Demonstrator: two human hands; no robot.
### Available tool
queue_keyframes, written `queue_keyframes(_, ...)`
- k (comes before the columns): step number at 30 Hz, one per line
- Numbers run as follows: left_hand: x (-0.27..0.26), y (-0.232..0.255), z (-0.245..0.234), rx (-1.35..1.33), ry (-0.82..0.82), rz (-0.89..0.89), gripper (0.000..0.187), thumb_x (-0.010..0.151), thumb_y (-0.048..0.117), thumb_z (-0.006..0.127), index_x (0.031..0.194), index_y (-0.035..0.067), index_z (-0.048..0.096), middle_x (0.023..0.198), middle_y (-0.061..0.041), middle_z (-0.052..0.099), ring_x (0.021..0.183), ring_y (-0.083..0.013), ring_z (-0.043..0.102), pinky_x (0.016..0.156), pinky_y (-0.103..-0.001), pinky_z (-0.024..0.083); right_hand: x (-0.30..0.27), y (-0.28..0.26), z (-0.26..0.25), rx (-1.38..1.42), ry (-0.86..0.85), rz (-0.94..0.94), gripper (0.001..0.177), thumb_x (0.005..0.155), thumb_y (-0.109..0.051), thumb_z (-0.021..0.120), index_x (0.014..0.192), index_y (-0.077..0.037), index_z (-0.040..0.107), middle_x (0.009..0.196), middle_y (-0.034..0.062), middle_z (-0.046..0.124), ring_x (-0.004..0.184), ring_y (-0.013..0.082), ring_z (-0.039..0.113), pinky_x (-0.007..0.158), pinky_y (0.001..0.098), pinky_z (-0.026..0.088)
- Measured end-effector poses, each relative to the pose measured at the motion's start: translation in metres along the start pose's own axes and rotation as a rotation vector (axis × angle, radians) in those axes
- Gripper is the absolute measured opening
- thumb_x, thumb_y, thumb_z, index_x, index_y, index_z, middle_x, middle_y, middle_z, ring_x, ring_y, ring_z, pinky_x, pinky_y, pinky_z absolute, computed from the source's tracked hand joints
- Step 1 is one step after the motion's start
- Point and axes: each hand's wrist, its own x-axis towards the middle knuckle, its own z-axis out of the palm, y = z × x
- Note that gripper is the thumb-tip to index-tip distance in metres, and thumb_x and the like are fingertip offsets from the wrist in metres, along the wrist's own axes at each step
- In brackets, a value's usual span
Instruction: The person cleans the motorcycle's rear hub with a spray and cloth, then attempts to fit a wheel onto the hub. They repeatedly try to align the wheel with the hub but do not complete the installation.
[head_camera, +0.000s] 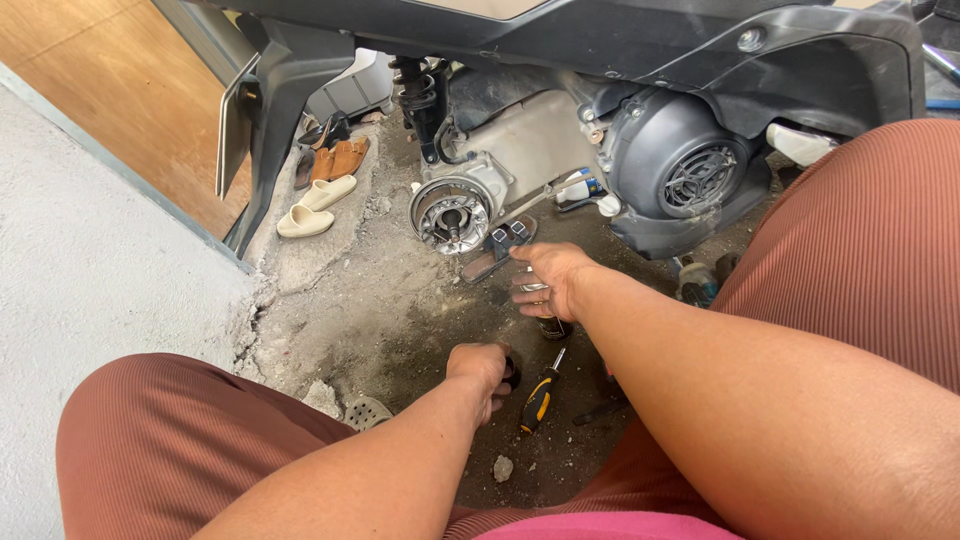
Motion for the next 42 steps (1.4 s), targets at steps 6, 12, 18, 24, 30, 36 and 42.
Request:
queue_keyframes(6, -0.008, -0.002, 0.0, 0.064, -0.004, 0.033, 0.036, 0.097, 0.026, 0.063, 0.132, 0.016, 0.068, 0.113, -0.01, 0.075, 0.098, -0.0273, 0.072, 0.091, -0.046, 0.054, -0.006, 0.0, 0.001, 0.037, 0.013, -0.01, 0.059, 0.099, -0.032, 0.061, 0.15, -0.007, 0.045, 0.149, 0.0175, 0.056, 0.131, 0.0385, 0.06, 0.109, 0.0522, 0.05)
queue_keyframes(12, -0.018, -0.002, 0.001, 0.11, 0.003, 0.036, 0.036, 0.097, 0.025, 0.064, 0.132, 0.016, 0.069, 0.115, -0.011, 0.075, 0.099, -0.0276, 0.072, 0.09, -0.046, 0.054, -0.006, -0.001, -0.003, 0.065, 0.004, -0.047, 0.049, 0.1, -0.027, 0.06, 0.143, -0.005, 0.05, 0.142, 0.0159, 0.06, 0.128, 0.0376, 0.061, 0.108, 0.0534, 0.051)
queue_keyframes(18, -0.024, -0.002, 0.005, 0.165, -0.024, 0.054, 0.034, 0.098, 0.026, 0.064, 0.131, 0.022, 0.072, 0.114, -0.006, 0.074, 0.096, -0.0241, 0.071, 0.088, -0.043, 0.055, -0.007, 0.0, -0.006, 0.088, 0.024, -0.11, 0.025, 0.098, -0.018, 0.065, 0.118, -0.004, 0.066, 0.112, 0.0091, 0.073, 0.11, 0.0265, 0.071, 0.097, 0.0447, 0.06)
queue_keyframes(24, -0.019, -0.009, 0.007, 0.186, -0.043, 0.071, 0.03, 0.097, 0.027, 0.066, 0.125, 0.02, 0.075, 0.112, -0.006, 0.076, 0.09, -0.0239, 0.071, 0.08, -0.042, 0.055, -0.002, 0.004, -0.01, 0.099, 0.093, -0.084, 0.022, 0.099, -0.021, 0.064, 0.116, -0.006, 0.065, 0.106, 0.0068, 0.072, 0.102, 0.0249, 0.071, 0.093, 0.044, 0.06)
queue_keyframes(30, -0.005, -0.018, 0.01, 0.149, -0.058, 0.057, 0.028, 0.095, 0.025, 0.069, 0.12, 0.016, 0.076, 0.108, -0.007, 0.078, 0.088, -0.0254, 0.071, 0.078, -0.042, 0.054, 0.011, 0.015, -0.014, 0.059, 0.114, -0.053, 0.023, 0.1, -0.022, 0.064, 0.116, -0.007, 0.064, 0.106, 0.0061, 0.071, 0.1, 0.0244, 0.071, 0.091, 0.0437, 0.06)
queue_keyframes(36, 0.023, -0.02, 0.01, -0.061, -0.092, -0.022, 0.032, 0.099, 0.025, 0.062, 0.129, 0.013, 0.069, 0.115, -0.012, 0.075, 0.096, -0.0283, 0.072, 0.089, -0.048, 0.054, 0.032, 0.031, -0.015, 0.078, 0.139, -0.014, 0.023, 0.101, -0.027, 0.059, 0.113, -0.009, 0.067, 0.104, 0.0063, 0.072, 0.097, 0.0258, 0.071, 0.089, 0.044, 0.058)
queue_keyframes(42, 0.046, -0.015, 0.026, -0.079, -0.082, -0.077, 0.03, 0.099, 0.023, 0.06, 0.127, 0.013, 0.068, 0.112, -0.011, 0.074, 0.096, -0.0286, 0.073, 0.089, -0.048, 0.054, 0.056, 0.052, -0.024, 0.126, 0.184, 0.104, 0.02, 0.101, -0.025, 0.058, 0.108, -0.01, 0.069, 0.096, 0.005, 0.068, 0.087, 0.0258, 0.069, 0.084, 0.0454, 0.057)
